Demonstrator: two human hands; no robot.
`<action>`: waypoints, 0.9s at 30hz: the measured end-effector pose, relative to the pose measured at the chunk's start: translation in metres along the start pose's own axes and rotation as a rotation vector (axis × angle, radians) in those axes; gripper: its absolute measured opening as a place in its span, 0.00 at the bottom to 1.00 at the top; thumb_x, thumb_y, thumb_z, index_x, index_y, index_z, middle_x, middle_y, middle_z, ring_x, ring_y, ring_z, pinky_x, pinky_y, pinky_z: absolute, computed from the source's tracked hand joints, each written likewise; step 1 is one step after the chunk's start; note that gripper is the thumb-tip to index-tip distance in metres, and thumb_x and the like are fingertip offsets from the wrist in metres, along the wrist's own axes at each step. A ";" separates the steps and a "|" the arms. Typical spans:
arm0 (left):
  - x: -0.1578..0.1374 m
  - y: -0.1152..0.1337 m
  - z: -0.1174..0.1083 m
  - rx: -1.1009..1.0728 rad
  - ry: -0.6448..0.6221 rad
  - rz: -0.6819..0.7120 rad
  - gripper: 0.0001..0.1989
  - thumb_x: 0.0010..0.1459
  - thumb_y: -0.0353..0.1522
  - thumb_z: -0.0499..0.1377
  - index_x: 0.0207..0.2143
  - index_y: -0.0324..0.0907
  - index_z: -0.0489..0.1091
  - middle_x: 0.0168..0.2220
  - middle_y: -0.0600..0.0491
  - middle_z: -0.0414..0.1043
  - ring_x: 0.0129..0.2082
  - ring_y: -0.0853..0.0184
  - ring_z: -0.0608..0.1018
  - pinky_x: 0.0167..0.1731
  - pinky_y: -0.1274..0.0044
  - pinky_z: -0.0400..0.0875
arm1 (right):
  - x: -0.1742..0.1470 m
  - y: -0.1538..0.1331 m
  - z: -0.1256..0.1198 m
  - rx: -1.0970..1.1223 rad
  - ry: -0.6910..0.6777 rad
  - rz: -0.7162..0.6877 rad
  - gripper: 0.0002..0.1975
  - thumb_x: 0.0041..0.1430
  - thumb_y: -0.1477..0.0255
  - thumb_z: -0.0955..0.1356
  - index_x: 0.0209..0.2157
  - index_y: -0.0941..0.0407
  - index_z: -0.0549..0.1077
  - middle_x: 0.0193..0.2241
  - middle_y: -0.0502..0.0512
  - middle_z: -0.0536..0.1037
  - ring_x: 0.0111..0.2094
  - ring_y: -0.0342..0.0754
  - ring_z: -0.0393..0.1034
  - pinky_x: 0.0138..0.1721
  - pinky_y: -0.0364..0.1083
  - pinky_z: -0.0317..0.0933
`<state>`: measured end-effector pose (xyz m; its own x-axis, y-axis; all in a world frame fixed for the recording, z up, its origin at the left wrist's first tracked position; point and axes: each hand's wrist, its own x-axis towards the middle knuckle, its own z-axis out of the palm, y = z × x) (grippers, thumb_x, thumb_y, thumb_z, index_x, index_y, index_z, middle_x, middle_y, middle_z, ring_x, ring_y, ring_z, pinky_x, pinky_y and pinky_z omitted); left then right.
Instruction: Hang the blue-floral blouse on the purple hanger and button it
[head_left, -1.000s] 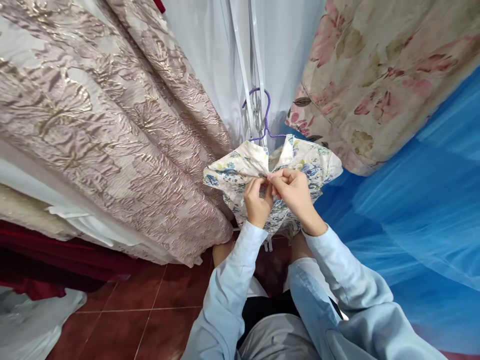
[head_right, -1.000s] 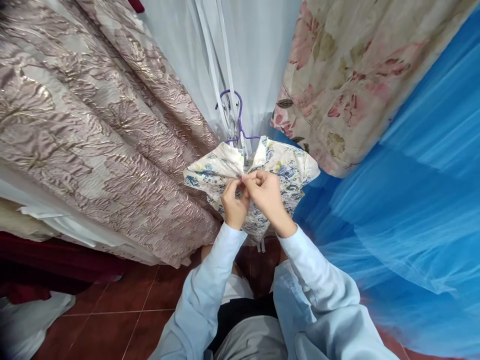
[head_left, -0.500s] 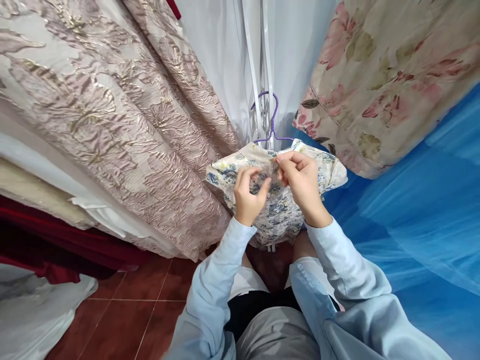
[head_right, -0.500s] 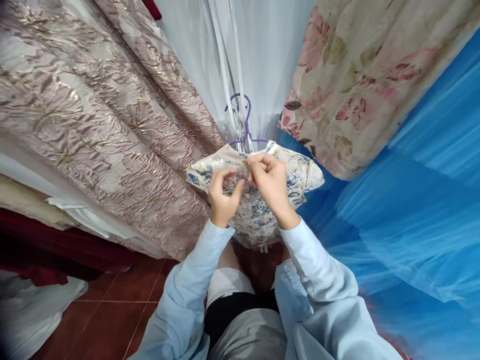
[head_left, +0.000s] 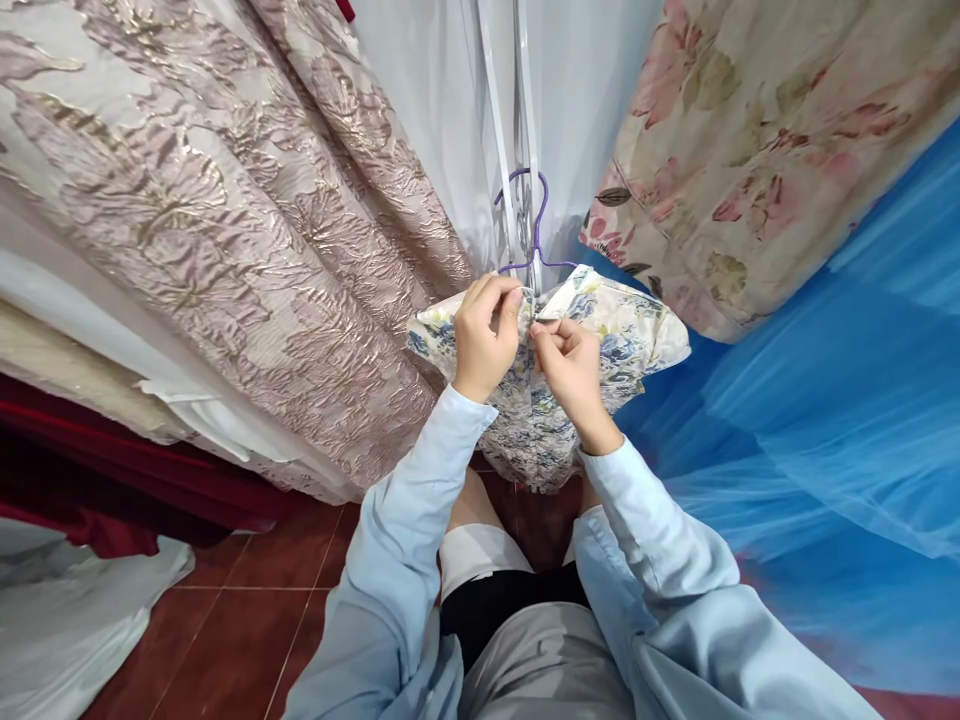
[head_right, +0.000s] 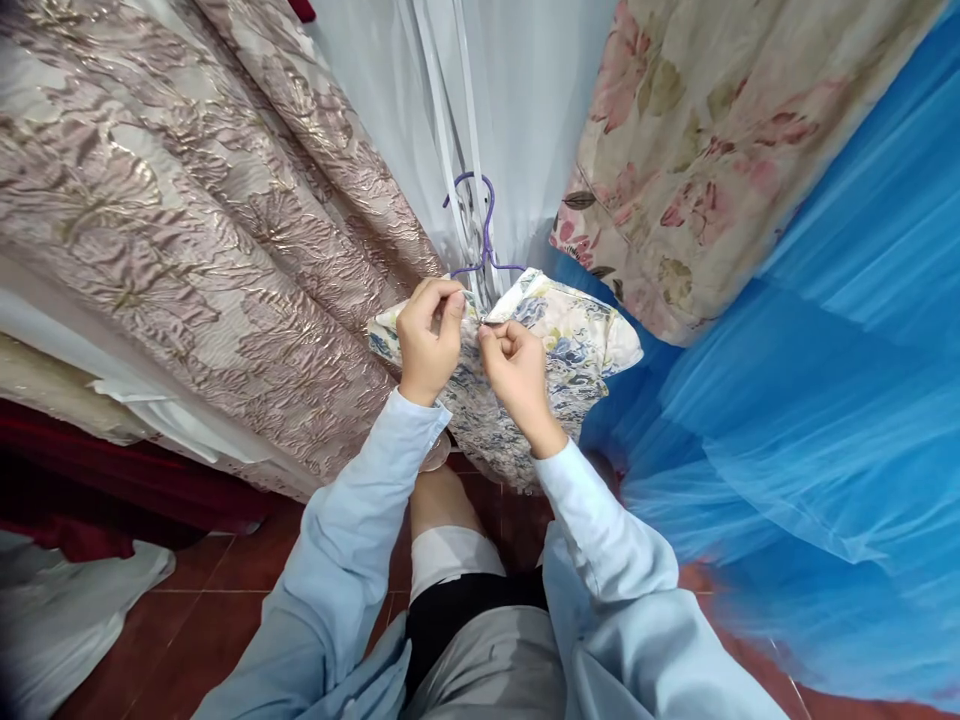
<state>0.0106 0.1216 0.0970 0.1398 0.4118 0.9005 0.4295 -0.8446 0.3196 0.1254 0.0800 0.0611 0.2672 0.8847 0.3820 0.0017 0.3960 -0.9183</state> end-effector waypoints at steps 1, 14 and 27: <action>0.001 0.002 -0.002 -0.026 0.033 -0.015 0.18 0.73 0.43 0.48 0.38 0.42 0.69 0.34 0.50 0.71 0.37 0.66 0.75 0.40 0.73 0.71 | -0.004 0.008 0.002 -0.019 -0.010 0.025 0.13 0.59 0.65 0.67 0.24 0.54 0.65 0.13 0.44 0.65 0.15 0.39 0.54 0.20 0.40 0.48; -0.004 -0.004 -0.015 -0.024 -0.135 0.007 0.16 0.72 0.42 0.50 0.38 0.41 0.69 0.35 0.50 0.72 0.37 0.66 0.75 0.40 0.74 0.70 | -0.016 0.006 0.004 0.081 0.069 -0.070 0.15 0.62 0.57 0.70 0.38 0.55 0.71 0.16 0.42 0.66 0.17 0.41 0.61 0.23 0.42 0.57; -0.003 0.003 0.000 -0.195 0.054 -0.083 0.19 0.71 0.46 0.49 0.39 0.42 0.70 0.36 0.51 0.71 0.39 0.66 0.75 0.42 0.74 0.69 | -0.006 0.018 0.003 -0.015 -0.005 0.033 0.13 0.56 0.62 0.72 0.28 0.57 0.70 0.15 0.44 0.64 0.16 0.38 0.52 0.19 0.41 0.44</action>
<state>0.0119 0.1176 0.0949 0.0609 0.4686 0.8813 0.2558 -0.8608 0.4400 0.1208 0.0830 0.0428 0.2624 0.8985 0.3519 0.0073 0.3628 -0.9318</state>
